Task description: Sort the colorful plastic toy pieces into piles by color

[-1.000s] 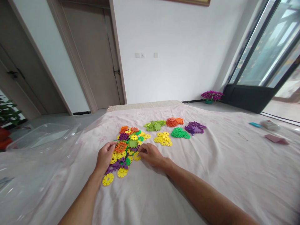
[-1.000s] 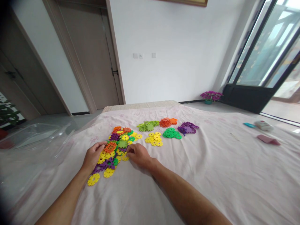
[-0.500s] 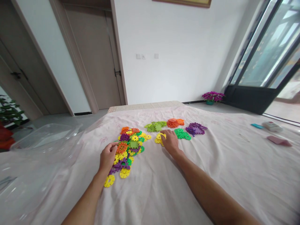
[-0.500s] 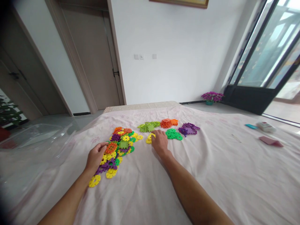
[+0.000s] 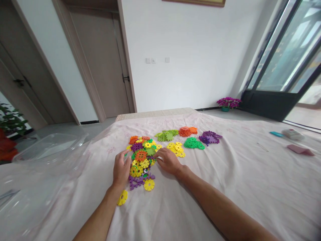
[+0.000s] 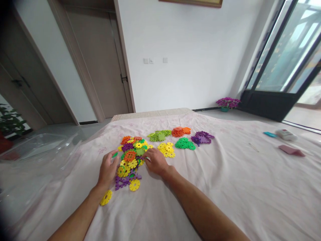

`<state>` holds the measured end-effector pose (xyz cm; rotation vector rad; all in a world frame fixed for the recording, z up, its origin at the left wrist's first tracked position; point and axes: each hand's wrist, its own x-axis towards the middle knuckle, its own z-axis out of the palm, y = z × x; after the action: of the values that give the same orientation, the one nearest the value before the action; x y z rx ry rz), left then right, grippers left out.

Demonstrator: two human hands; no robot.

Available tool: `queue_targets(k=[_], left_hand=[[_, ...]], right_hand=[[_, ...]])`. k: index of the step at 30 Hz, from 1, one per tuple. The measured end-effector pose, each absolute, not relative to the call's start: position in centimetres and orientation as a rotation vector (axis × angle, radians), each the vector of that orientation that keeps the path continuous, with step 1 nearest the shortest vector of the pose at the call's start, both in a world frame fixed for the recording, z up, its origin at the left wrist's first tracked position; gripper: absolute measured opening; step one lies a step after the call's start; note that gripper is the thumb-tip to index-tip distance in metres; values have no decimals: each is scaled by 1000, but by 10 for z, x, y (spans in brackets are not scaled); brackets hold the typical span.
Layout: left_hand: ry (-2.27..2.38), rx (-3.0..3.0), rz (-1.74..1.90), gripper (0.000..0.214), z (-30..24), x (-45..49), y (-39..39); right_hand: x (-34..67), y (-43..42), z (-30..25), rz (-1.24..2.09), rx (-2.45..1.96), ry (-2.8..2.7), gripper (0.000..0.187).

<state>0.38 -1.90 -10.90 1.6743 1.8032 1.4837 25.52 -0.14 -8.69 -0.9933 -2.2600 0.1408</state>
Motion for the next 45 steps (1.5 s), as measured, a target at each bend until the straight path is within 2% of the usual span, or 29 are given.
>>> queue_targets(k=[4, 10, 18, 22, 26, 36, 45], left_hand=[[2126, 1755, 1192, 38, -114, -16, -12], [2101, 2038, 910, 36, -115, -11, -10], [2095, 2087, 864, 35, -114, -11, -10], [2090, 2086, 870, 35, -115, -11, -10], [2063, 2050, 904, 35, -116, -13, -8], [2041, 1907, 1100, 33, -111, -12, -13], [2423, 1836, 857, 37, -100, -30, -17]], right_hand=[[242, -13, -81, 71, -903, -2410, 25], [227, -23, -76, -29, -911, -2540, 40], [228, -21, -80, 19, -832, -2503, 16], [229, -20, -84, 61, -810, -2456, 20], [236, -12, -89, 58, -997, -2324, 25], [288, 16, -83, -127, -1440, -1939, 19], [319, 27, -84, -211, -1660, -1663, 24]])
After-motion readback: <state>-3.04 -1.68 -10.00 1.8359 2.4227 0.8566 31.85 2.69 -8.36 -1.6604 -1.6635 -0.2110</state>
